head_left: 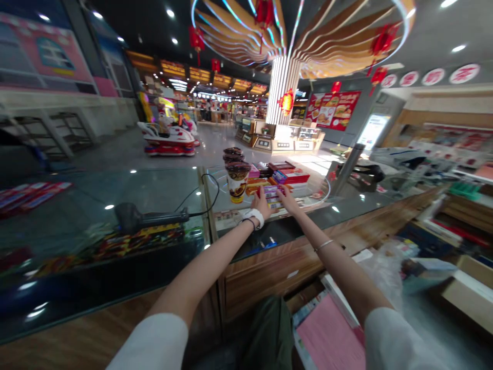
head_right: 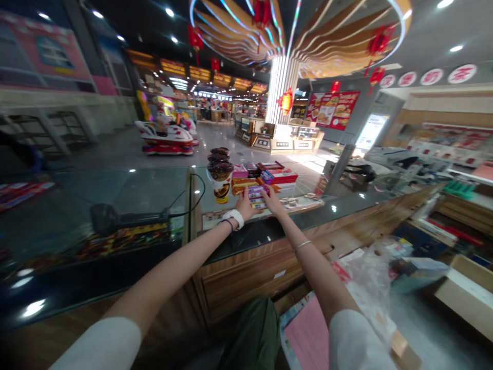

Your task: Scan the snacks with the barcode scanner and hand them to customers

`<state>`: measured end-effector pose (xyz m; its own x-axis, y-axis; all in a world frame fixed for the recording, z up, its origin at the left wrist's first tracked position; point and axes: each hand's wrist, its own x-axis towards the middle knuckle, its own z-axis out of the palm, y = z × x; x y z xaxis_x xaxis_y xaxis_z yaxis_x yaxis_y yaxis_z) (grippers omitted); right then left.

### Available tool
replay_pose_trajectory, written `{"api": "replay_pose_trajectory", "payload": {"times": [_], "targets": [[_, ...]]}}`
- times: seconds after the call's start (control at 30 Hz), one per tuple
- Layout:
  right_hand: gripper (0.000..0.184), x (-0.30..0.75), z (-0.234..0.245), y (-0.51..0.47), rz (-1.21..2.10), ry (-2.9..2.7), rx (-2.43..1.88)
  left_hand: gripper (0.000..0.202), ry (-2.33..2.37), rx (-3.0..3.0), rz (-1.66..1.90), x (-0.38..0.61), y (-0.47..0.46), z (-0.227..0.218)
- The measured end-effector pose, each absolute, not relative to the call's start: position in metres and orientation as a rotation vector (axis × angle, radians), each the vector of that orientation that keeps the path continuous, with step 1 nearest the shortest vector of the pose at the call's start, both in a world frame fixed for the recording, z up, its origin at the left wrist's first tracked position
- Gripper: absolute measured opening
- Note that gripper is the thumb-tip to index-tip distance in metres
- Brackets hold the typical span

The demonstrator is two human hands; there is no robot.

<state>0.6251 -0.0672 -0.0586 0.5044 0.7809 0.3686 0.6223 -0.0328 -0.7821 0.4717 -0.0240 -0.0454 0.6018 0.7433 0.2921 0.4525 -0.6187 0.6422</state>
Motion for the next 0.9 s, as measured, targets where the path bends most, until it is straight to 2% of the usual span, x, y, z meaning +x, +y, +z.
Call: {"api": "replay_pose_trajectory", "payload": {"times": [0.13, 0.27, 0.5, 0.9], "targets": [[0.056, 0.635, -0.068, -0.065, 0.235, -1.150, -1.684, 0.117, 0.955, 2.222, 0.641, 0.472, -0.029, -0.042], [0.057, 0.635, -0.070, -0.066, 0.234, -1.152, -1.644, 0.119, 0.945, 2.173, 0.614, 0.471, -0.029, -0.041], [0.055, 0.631, -0.064, -0.072, 0.257, -1.118, -1.656, 0.129, 0.875, 2.125, 0.632, 0.473, -0.030, -0.043], [0.052, 0.638, -0.067, -0.110, 0.289, -1.137, -1.603, 0.124, 0.900, 2.202, 0.724, 0.481, -0.074, -0.052]]}}
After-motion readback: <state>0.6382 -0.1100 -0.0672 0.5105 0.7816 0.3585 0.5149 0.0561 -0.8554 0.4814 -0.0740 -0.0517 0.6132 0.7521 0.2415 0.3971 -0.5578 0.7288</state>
